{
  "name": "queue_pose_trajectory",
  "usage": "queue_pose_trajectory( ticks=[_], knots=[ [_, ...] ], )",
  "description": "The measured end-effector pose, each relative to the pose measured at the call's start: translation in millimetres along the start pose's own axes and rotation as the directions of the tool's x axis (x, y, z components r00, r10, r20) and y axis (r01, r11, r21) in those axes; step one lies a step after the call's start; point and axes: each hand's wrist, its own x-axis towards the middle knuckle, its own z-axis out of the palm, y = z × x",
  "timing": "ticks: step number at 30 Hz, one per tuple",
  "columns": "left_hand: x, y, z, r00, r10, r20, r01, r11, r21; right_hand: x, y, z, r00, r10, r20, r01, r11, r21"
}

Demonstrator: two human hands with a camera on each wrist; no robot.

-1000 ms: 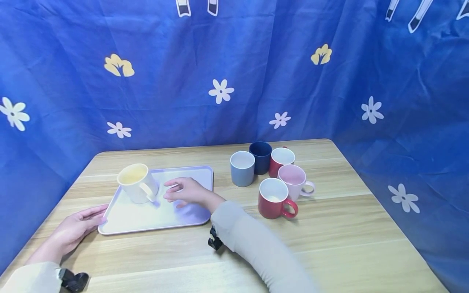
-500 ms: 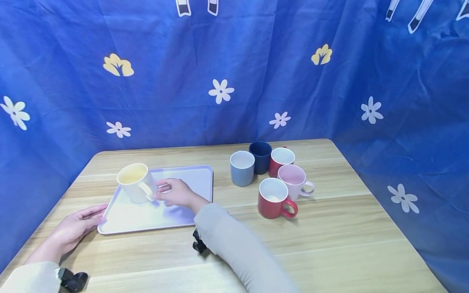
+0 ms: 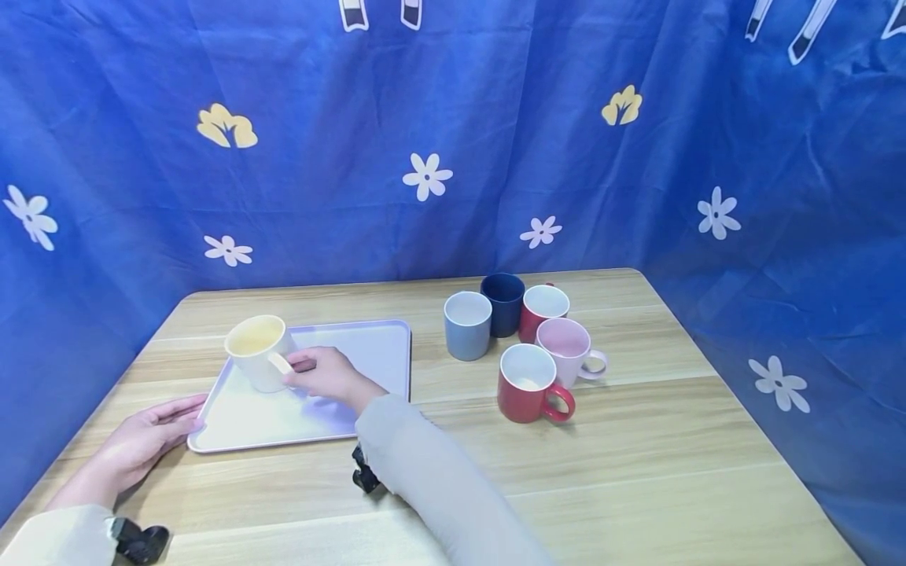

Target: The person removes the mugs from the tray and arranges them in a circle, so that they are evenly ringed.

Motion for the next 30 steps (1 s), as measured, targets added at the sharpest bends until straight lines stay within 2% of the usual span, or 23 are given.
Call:
queue_pose_trajectory(
  ticks=[16, 30],
  knots=[
    [-0.3, -0.3, 0.6, 1.000, -0.002, 0.001, 0.002, 1.000, 0.005, 10.4, 0.8, 12.8, 0.998, -0.028, -0.063, 0.017, 0.988, -0.155],
    [-2.2, -1.7, 2.1, 1.000, 0.008, -0.004, -0.008, 1.000, -0.023, 3.5, -4.2, 16.4, 0.996, -0.025, -0.087, 0.013, 0.990, -0.142]
  ],
)
